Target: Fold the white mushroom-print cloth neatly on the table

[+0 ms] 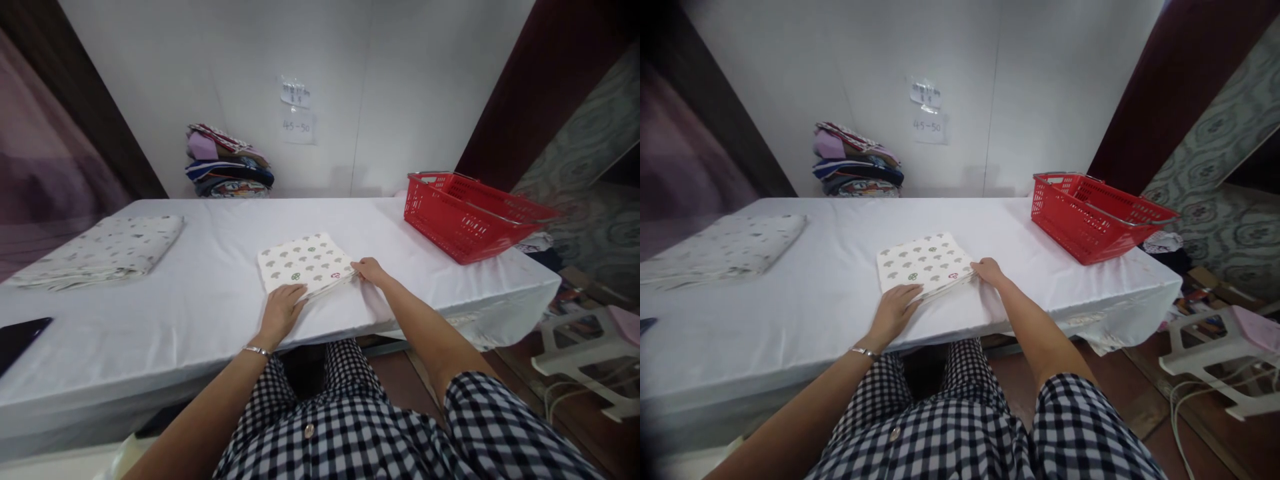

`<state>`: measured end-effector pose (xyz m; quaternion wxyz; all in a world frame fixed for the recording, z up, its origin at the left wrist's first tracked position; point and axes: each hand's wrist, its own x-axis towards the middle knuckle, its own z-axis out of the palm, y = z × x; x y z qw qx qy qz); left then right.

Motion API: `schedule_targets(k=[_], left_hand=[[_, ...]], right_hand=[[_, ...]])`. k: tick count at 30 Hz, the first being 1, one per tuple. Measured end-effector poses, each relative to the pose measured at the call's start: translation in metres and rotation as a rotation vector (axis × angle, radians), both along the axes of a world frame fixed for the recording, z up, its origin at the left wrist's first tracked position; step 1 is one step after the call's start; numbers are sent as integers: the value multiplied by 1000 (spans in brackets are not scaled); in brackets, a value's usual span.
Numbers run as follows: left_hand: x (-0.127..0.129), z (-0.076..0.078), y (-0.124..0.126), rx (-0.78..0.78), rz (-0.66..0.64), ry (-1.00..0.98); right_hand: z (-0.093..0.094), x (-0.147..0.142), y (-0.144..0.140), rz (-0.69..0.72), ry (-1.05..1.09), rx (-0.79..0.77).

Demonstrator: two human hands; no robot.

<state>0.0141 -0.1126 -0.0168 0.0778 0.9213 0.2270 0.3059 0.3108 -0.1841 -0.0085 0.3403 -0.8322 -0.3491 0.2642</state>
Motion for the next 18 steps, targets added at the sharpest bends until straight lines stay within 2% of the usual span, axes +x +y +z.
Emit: schedule_targets(k=[10, 18], left_hand=[[-1, -5, 1, 10, -3, -8], [-1, -8, 2, 26, 4, -18]], right_hand=[[14, -3, 12, -3, 115, -201], [17, -8, 14, -25, 144, -135]])
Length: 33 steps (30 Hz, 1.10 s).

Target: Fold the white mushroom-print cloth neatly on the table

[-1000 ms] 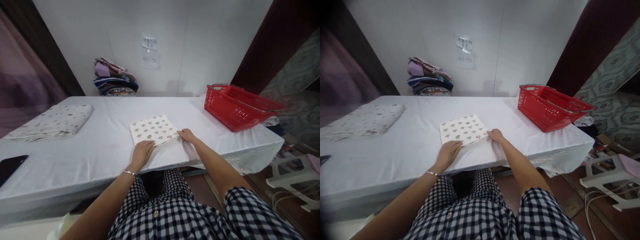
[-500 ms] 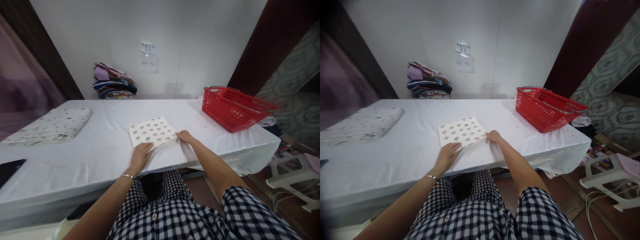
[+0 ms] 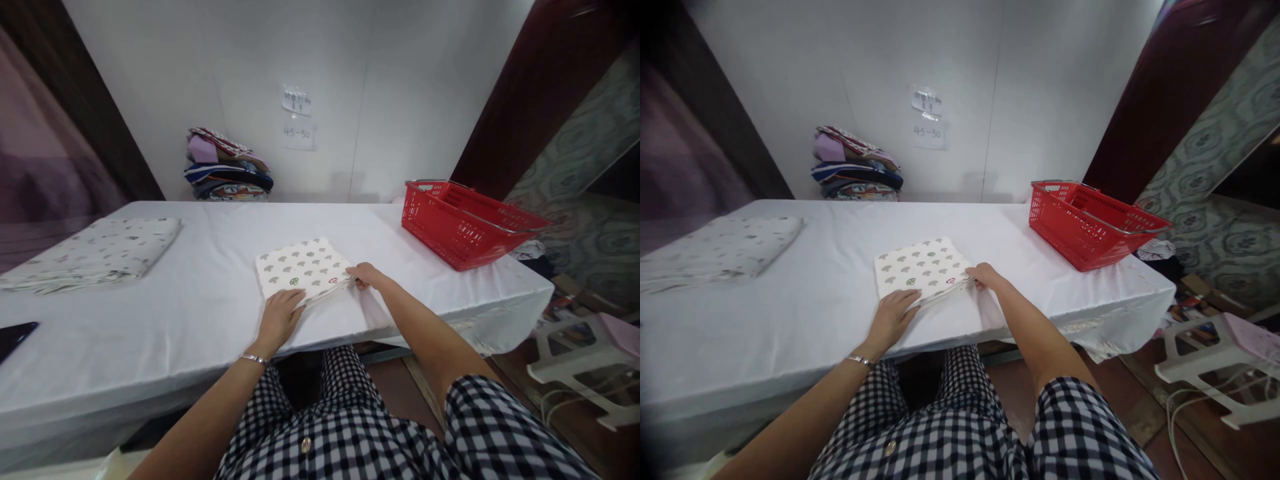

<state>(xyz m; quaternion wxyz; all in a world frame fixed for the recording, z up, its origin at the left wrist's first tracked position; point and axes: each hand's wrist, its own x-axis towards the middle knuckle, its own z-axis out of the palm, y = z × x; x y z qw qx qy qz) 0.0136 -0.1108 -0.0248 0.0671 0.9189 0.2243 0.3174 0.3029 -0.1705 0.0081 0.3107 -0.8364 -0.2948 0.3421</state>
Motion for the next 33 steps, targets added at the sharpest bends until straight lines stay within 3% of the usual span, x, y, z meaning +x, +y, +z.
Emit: schedule_targets(k=[12, 19, 26, 33], left_hand=[[0, 2, -1, 6, 2, 4], [0, 2, -2, 3, 9, 9], [0, 2, -3, -5, 7, 3], [0, 1, -4, -3, 9, 7]], right_hand=[[2, 9, 0, 54, 39, -43], [8, 7, -4, 71, 218, -41], [8, 5, -9, 94, 308, 25], [-2, 3, -19, 13, 226, 176]])
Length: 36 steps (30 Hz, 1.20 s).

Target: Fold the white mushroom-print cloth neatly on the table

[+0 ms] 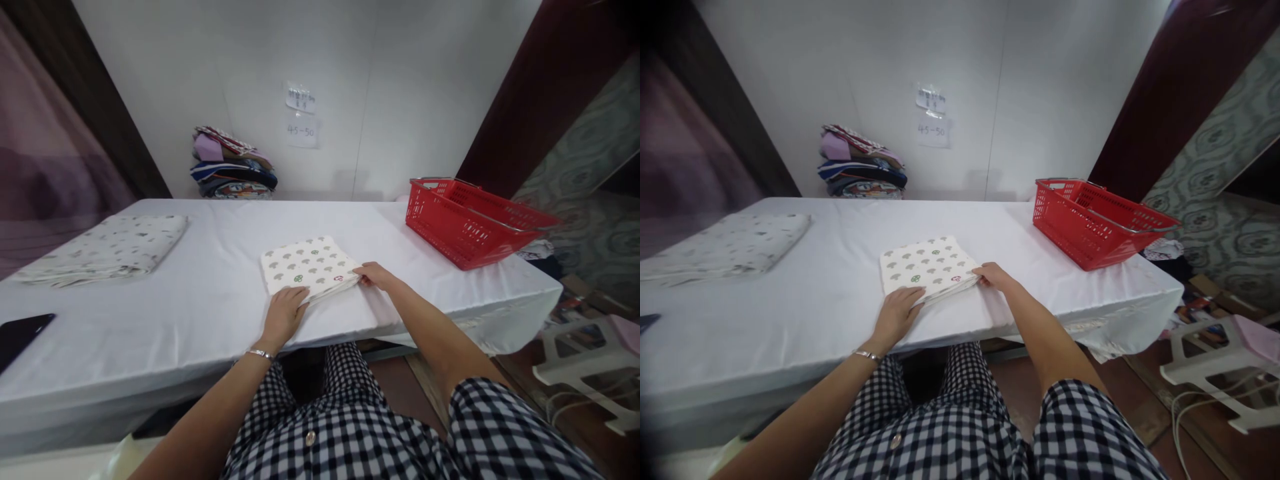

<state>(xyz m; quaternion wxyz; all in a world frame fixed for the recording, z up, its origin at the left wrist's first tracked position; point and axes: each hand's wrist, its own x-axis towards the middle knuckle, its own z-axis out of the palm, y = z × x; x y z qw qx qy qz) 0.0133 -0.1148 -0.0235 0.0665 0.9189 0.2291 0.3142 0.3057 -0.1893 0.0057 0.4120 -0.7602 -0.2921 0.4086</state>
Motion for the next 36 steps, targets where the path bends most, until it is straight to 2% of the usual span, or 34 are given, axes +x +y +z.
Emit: schedule_targets(k=[7, 11, 17, 19, 20, 22, 24, 26, 28, 30, 36], left_hand=[[-5, -1, -1, -1, 5, 12], [-12, -3, -2, -8, 51, -5], [-18, -3, -6, -133, 62, -26], [-18, -1, -6, -174, 39, -52], [-17, -1, -6, -188, 28, -71], [-16, 0, -6, -205, 13, -107], [-16, 0, -6, -210, 11, -123], [-15, -1, -5, -207, 16, -119], [-15, -2, -5, -206, 28, -102], [-15, -3, -4, -211, 38, -86], [-17, -1, -7, -202, 36, -69]], right_hand=[[3, 2, -1, -38, -71, -8], [2, 1, -2, -34, -106, -59], [4, 1, -4, 3, -192, -130], [4, 1, -6, 8, -295, -138], [4, -1, -9, 14, -414, -122], [2, -6, -14, 66, -762, -28], [0, -17, -18, 188, -1097, 152], [-3, -32, -20, 356, -1237, 359], [-6, -47, -19, 513, -1248, 527], [-9, -58, -15, 614, -1206, 617], [-13, -58, -6, 688, -1043, 657]])
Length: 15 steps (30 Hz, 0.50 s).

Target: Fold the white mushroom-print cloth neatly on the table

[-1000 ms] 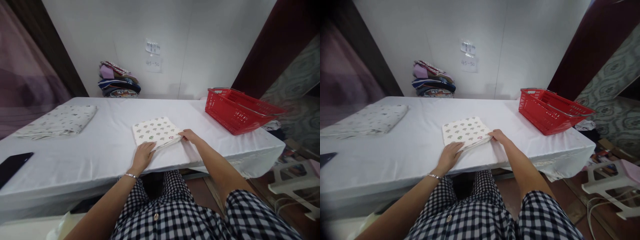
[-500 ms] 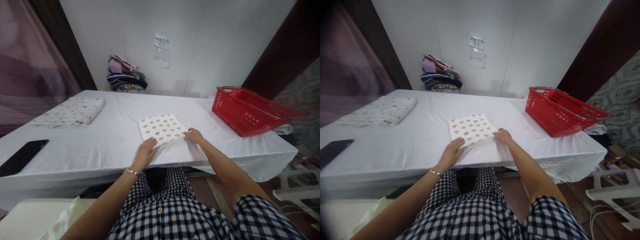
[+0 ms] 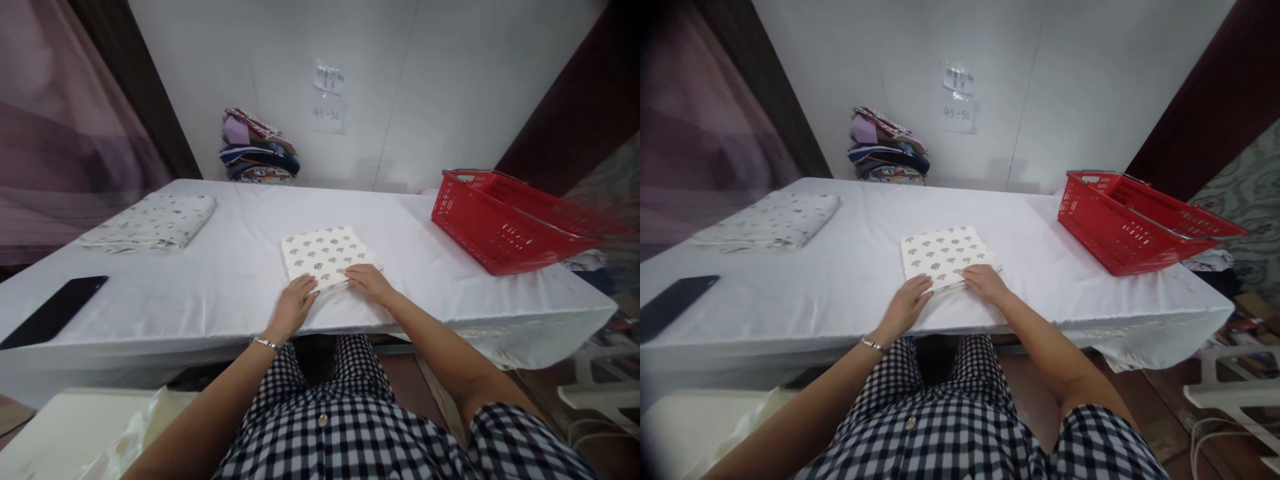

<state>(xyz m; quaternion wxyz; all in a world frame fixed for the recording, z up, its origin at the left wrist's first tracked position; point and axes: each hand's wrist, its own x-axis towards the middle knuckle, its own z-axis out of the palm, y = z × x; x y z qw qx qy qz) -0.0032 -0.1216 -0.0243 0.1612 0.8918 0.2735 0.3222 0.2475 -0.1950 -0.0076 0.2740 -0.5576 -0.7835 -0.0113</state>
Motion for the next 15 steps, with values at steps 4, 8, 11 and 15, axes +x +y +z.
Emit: schedule_targets(k=[4, 8, 11, 15], left_hand=[[6, 11, -7, 107, 70, 84], [20, 25, -9, 205, 27, 131], [28, 28, -5, 183, -10, 160], [31, 22, -1, 124, 42, 151]], right_hand=[[0, 3, -1, 19, -48, 9], [1, -3, -3, -58, -194, 42], [4, -6, -4, -98, -246, 22], [5, -3, -2, -69, -303, -9]])
